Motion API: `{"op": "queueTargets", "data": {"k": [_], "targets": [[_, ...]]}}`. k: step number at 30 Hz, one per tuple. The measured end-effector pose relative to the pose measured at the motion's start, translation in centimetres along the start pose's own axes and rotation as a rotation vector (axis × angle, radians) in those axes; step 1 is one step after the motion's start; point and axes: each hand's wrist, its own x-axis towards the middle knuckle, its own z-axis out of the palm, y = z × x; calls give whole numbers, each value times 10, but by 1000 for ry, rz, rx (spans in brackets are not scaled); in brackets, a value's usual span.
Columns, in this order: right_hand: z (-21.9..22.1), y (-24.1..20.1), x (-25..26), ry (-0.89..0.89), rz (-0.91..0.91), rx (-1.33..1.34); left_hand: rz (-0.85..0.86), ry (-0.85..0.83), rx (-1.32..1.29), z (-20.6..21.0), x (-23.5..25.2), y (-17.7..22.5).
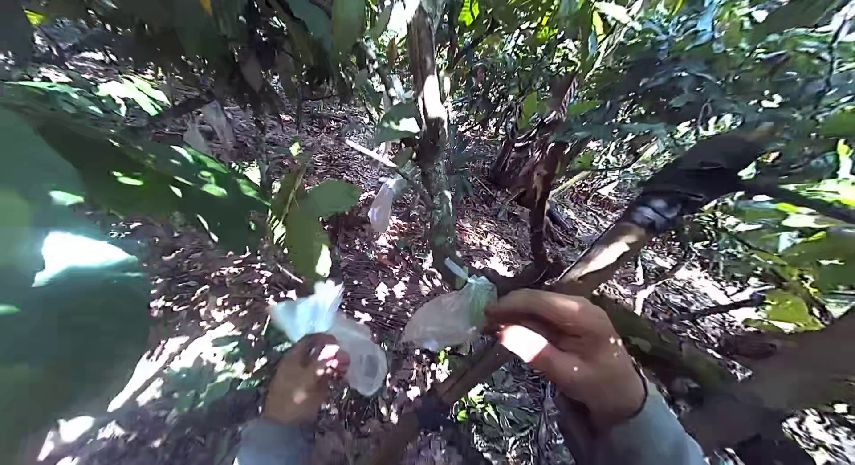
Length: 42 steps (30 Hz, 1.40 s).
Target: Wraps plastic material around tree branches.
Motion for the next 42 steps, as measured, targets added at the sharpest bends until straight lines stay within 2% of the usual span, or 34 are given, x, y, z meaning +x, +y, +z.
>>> {"op": "queueTargets", "data": {"k": [2, 4, 6, 8, 10, 12, 14, 16, 18, 20, 22, 23, 25, 27, 31, 33, 34, 37, 38, 40, 41, 42], "targets": [[34, 8, -2, -118, 140, -20, 66, -171, -177, 24, 8, 30], [62, 15, -3, -186, 390, -3, 148, -362, -313, 31, 17, 35], [86, 29, -9, -217, 536, 148, 172, -445, -327, 32, 15, 30], [105, 46, -20, -195, 532, 211, 127, -370, -197, 33, 6, 24], [115, 61, -26, -152, 513, 94, 65, -197, -25, 34, 0, 20], [114, 68, -24, -100, 541, -55, 17, -114, 203, 29, -1, 18], [110, 70, -17, -79, 585, -63, -7, -154, 392, 21, 0, 17], [111, 69, -12, -108, 550, -16, 22, -251, 523, 12, 0, 12], [111, 68, -13, -246, 434, 44, 58, -241, 665, 9, 1, 5], [113, 65, -12, -488, 394, 39, 102, -99, 825, 8, 6, -5], [119, 61, -5, -756, 582, -82, 211, 21, 903, 9, 10, -14], [125, 63, -2, -829, 688, -145, 284, 54, 933, 11, 11, -15], [132, 71, 1, -905, 827, -255, 418, 73, 988, 17, 13, -11], [133, 76, 1, -982, 878, -328, 500, 59, 1014, 24, 16, 0], [123, 72, 9, -1057, 775, -294, 594, 73, 790, 25, 41, 16], [104, 62, 27, -983, 640, -231, 610, 119, 630, 24, 65, 27], [91, 54, 39, -877, 548, -207, 590, 148, 574, 25, 79, 35], [53, 49, 76, -308, 226, -203, 464, 198, 419, 30, 125, 56], [43, 56, 91, -107, 201, -200, 389, 204, 353, 37, 139, 62], [26, 68, 126, 166, 324, -233, 229, 224, 188, 55, 168, 69], [20, 72, 142, 200, 411, -270, 143, 253, 101, 67, 180, 73], [18, 79, 156, 155, 477, -313, 75, 268, 43, 79, 190, 77]]}}
